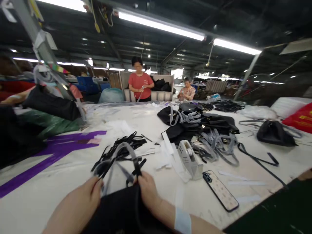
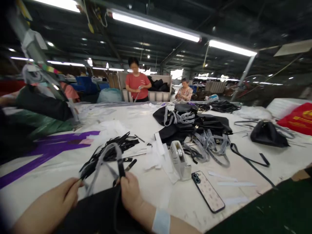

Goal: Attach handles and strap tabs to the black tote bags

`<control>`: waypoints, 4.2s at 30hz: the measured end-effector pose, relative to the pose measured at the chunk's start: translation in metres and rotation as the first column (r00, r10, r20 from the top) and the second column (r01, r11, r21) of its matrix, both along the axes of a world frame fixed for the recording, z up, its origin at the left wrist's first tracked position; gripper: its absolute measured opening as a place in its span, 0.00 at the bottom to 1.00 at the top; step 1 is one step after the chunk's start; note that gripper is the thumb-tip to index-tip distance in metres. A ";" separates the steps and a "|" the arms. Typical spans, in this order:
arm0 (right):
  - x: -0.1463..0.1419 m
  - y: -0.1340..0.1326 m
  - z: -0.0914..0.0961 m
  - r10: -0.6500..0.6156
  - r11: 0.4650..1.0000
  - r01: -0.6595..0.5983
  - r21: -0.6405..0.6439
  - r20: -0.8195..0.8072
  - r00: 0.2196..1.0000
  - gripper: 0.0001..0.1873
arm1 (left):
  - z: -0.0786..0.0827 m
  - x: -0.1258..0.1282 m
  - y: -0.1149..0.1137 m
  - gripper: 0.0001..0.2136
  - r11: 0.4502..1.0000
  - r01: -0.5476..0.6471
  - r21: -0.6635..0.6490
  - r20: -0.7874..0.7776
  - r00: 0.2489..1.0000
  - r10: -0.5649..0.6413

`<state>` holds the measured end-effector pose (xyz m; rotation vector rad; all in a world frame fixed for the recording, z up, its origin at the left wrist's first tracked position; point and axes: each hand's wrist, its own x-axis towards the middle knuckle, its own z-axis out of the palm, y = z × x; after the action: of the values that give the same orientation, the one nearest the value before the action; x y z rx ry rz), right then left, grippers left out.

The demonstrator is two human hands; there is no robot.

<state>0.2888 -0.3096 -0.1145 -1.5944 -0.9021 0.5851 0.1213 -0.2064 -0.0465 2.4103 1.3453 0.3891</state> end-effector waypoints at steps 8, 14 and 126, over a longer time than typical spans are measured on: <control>0.023 -0.012 0.005 0.211 0.958 -0.201 0.207 -0.030 0.977 0.14 | 0.016 0.034 -0.029 0.13 0.947 0.266 -0.180 -0.068 0.957 -0.281; 0.039 -0.012 0.014 0.288 0.950 -0.298 0.089 0.109 0.951 0.22 | -0.010 0.048 -0.033 0.13 0.777 0.419 -0.470 0.350 0.896 -0.273; 0.052 -0.036 0.021 0.239 0.944 -0.199 0.262 -0.133 0.962 0.06 | 0.020 0.056 -0.054 0.08 0.900 0.436 0.003 0.316 0.853 -0.414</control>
<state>0.3407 -0.3457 -0.0932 -1.2127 -0.9945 0.7200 0.1773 -0.2601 -0.0264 2.3752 0.6524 0.5570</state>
